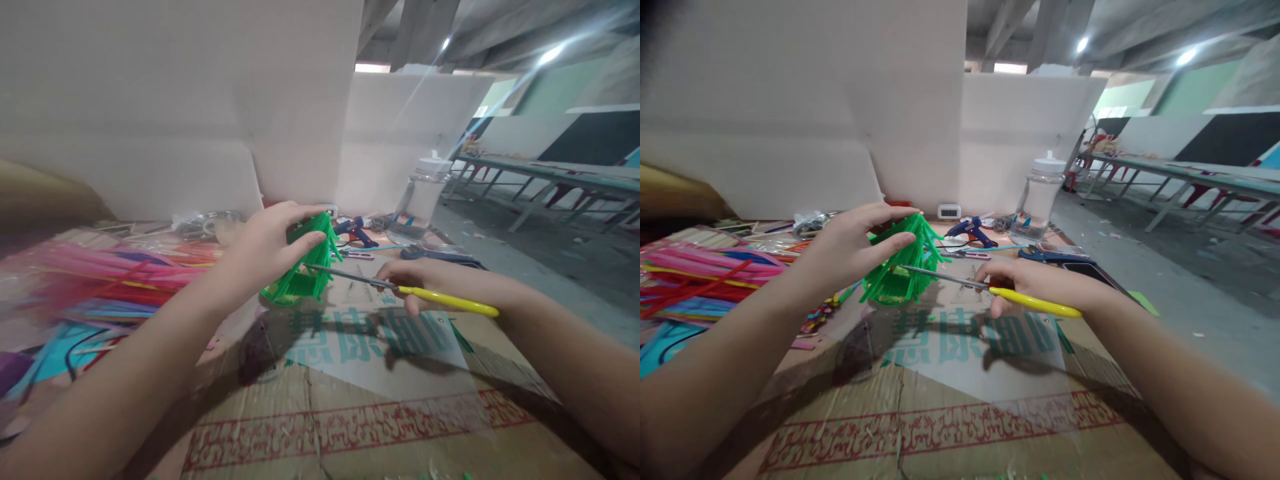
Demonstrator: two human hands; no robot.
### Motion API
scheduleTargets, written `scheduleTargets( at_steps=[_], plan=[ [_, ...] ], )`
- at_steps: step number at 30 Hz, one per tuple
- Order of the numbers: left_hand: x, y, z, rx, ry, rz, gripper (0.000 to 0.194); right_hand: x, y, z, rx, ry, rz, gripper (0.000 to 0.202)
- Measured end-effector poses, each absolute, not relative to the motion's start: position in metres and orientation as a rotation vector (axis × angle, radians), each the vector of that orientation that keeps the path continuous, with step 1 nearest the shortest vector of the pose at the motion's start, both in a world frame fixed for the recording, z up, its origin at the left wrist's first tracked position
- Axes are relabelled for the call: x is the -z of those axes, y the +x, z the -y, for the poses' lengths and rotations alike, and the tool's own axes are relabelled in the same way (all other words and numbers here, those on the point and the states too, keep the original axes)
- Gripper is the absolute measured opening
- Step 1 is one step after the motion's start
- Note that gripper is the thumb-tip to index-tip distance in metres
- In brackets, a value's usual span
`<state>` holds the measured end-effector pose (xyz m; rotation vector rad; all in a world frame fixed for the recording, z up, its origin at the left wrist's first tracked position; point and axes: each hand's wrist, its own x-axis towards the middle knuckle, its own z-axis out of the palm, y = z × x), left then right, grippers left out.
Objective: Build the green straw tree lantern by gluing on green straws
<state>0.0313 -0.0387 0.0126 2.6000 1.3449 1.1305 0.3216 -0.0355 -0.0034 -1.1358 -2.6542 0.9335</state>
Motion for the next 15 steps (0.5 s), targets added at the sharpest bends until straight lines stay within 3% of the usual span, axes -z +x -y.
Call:
scheduleTargets(
  at_steps=[15],
  plan=[
    [-0.01,0.024,0.023,-1.203,2.492,-1.317,0.034,0.009,0.298,0.043,-0.847,-1.305,2.501,0.028]
  ],
)
